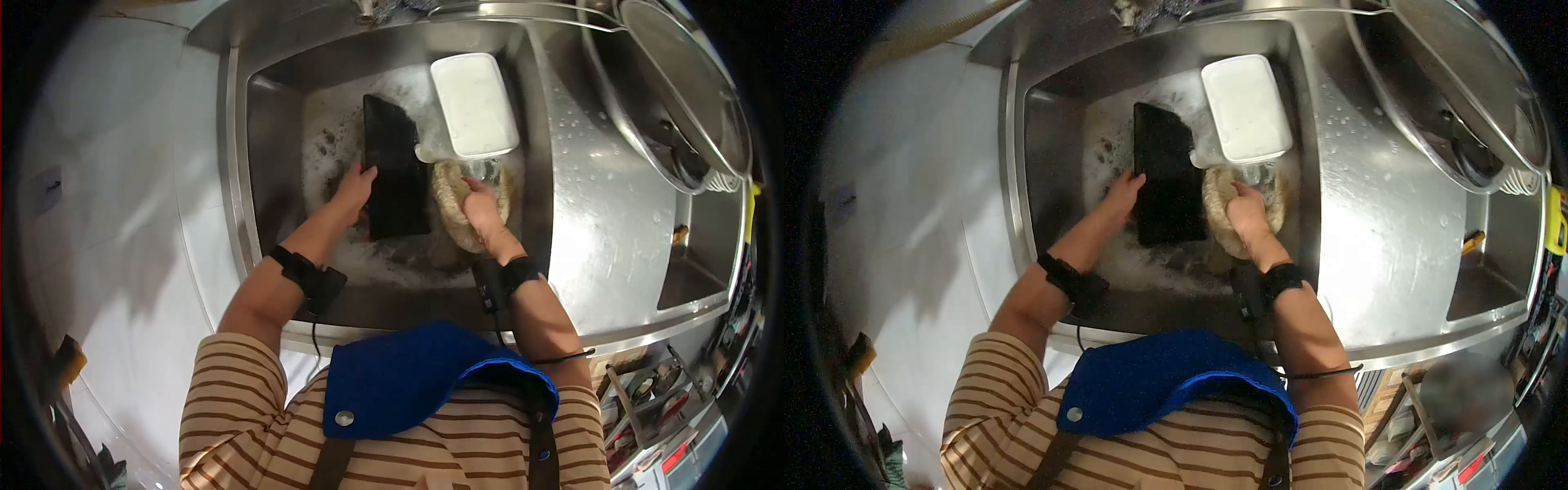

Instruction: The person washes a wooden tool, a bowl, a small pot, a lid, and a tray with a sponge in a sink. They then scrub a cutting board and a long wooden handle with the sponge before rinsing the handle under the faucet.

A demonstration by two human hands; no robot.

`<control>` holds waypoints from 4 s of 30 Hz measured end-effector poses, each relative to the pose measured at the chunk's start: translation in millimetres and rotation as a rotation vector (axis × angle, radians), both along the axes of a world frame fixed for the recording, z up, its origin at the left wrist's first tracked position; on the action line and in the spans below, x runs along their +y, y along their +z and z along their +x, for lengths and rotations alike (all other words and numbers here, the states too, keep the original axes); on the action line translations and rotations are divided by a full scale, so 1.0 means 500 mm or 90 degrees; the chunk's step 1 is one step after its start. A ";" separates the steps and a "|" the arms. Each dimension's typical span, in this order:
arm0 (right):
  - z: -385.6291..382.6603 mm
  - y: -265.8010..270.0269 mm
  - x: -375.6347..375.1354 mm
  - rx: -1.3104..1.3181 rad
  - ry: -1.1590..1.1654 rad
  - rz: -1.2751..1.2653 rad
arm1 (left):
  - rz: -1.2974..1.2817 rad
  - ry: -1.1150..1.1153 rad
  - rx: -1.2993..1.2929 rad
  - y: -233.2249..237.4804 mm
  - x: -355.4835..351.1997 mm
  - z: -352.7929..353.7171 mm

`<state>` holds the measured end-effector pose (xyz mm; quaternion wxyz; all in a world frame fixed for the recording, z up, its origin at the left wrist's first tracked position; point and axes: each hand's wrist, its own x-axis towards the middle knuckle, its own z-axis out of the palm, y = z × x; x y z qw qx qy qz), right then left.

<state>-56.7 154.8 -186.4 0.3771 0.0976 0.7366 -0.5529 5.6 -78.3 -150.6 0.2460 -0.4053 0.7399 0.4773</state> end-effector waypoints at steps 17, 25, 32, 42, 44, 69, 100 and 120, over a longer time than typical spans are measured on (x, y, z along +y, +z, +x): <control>0.122 0.218 -0.049 0.460 0.172 -0.114 | 0.517 0.460 0.360 0.182 0.124 0.077; 0.135 0.256 -0.088 0.387 0.213 -0.157 | 0.314 0.343 0.468 0.150 0.166 0.105; 0.144 0.224 -0.159 0.476 0.151 -0.118 | 0.335 0.460 0.447 0.197 0.139 0.112; 0.035 -0.072 -0.097 0.231 0.420 0.299 | 0.310 0.503 0.356 0.271 0.055 0.152; 0.040 -0.016 -0.096 0.113 0.451 0.367 | 0.299 0.524 0.347 0.215 0.028 0.139; -0.031 0.202 -0.008 0.223 0.231 0.344 | -0.326 -0.303 0.382 0.199 -0.026 0.071; 0.060 0.206 -0.170 0.436 0.444 0.203 | 0.155 0.287 0.274 0.144 0.008 0.168; 0.137 0.205 -0.156 0.233 0.480 0.096 | 0.389 0.501 0.421 0.108 0.022 0.111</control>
